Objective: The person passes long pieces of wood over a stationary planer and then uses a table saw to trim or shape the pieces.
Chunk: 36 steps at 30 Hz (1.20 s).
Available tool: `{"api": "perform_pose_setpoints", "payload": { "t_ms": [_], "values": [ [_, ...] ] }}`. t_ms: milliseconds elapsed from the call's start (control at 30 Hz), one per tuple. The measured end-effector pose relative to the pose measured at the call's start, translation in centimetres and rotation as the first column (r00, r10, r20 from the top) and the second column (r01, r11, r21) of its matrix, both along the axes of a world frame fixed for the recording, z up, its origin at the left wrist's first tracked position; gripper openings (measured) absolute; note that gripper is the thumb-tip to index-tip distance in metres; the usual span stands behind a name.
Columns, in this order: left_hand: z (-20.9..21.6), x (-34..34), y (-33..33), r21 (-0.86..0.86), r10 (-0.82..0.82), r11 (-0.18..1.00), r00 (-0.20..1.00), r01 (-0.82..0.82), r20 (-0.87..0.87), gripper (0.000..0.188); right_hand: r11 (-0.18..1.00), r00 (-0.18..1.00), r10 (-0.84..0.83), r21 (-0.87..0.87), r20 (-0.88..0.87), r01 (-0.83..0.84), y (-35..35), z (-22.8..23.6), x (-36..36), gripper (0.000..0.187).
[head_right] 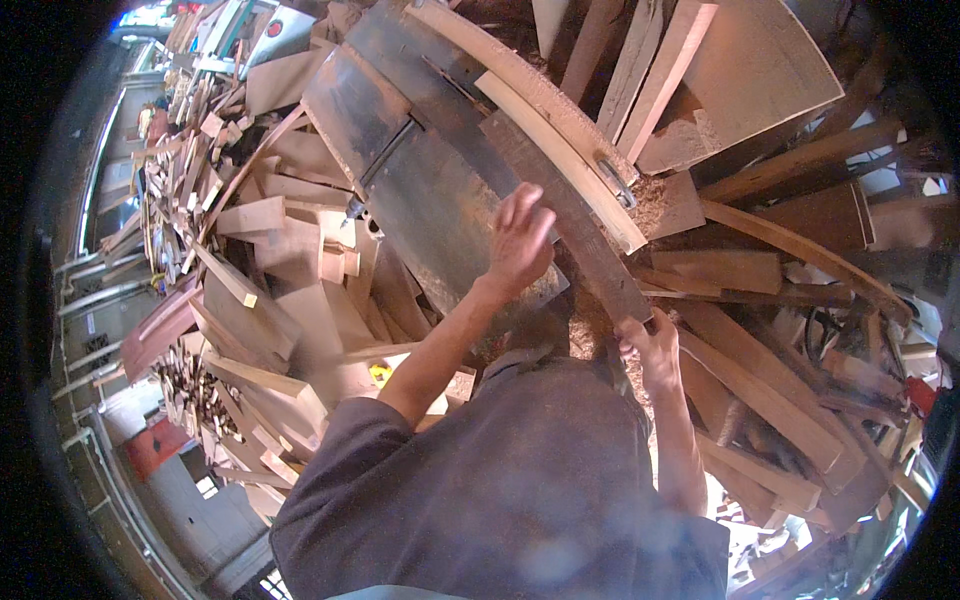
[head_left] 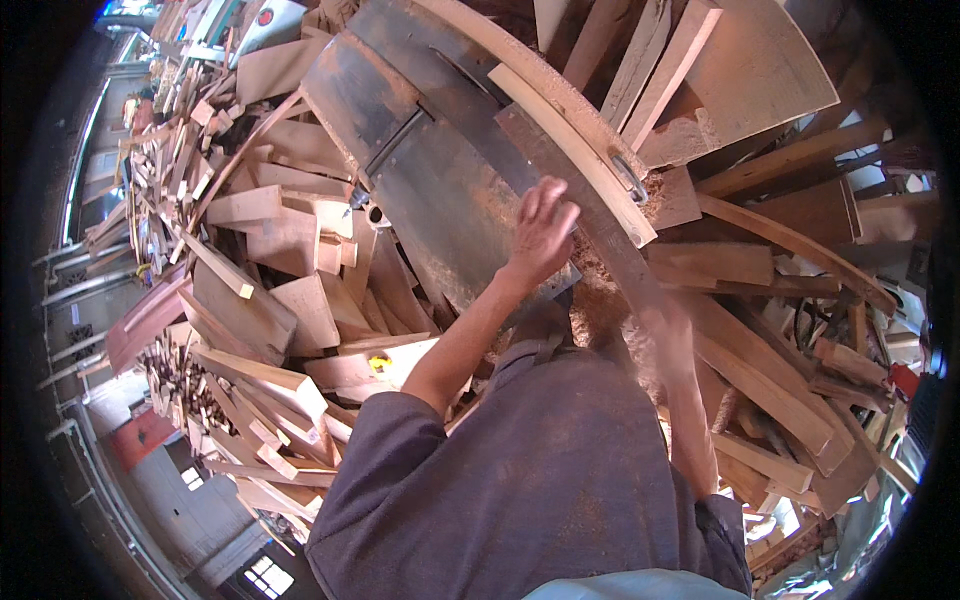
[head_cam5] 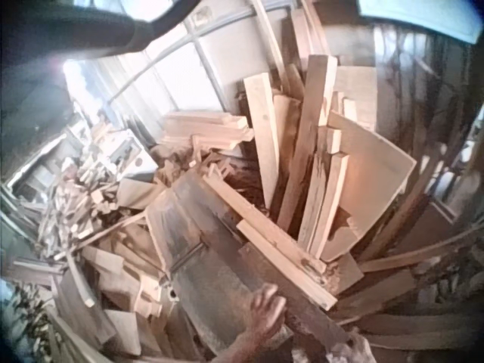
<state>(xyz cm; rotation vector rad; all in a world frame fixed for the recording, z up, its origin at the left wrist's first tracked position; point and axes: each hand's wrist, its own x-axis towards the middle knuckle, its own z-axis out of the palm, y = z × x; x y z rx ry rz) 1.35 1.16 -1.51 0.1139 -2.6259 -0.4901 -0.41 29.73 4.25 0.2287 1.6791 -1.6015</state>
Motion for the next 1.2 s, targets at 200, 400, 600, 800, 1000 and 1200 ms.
{"api": "perform_pose_setpoints", "payload": {
  "t_ms": [200, 400, 600, 800, 1000, 1200],
  "values": [
    [3.0, -1.1, -0.8, 0.281, -0.041, 0.952, 0.962, 0.120, -0.269, 0.047, 0.940, 0.938, 0.229, -0.191, -0.261, -0.283, -0.2, 7.6, 0.4, 0.039],
    [8.2, -0.1, 0.8, 0.930, 0.327, 0.345, 0.913, 0.126, -0.245, 0.048, 0.976, 0.938, 0.214, 0.103, -0.274, -0.192, -0.2, -3.8, 0.9, 0.053],
    [-5.5, 0.9, -0.1, 0.964, 0.330, -0.251, 0.927, -0.094, 0.176, 0.044, 0.994, 0.986, -0.002, -0.112, 0.169, 0.022, 0.4, -3.8, 3.6, 0.048],
    [-10.1, 1.6, 0.8, 0.539, 0.218, 0.779, 0.945, -0.320, 0.245, 0.040, 0.974, 0.960, -0.197, -0.074, 0.198, 0.215, 2.8, -10.8, 3.9, 0.036],
    [-9.6, -0.9, 2.9, 0.887, 0.319, 0.316, 0.918, -0.337, 0.235, 0.025, 0.926, 0.937, -0.265, -0.211, 0.226, 0.313, 2.0, -12.6, 2.7, 0.035],
    [-9.9, -3.2, 2.0, 0.943, 0.285, 0.247, 0.947, -0.224, 0.151, 0.027, 0.927, 0.931, -0.331, -0.133, 0.155, 0.352, 0.9, -13.2, 1.0, 0.035]
  ]
}}
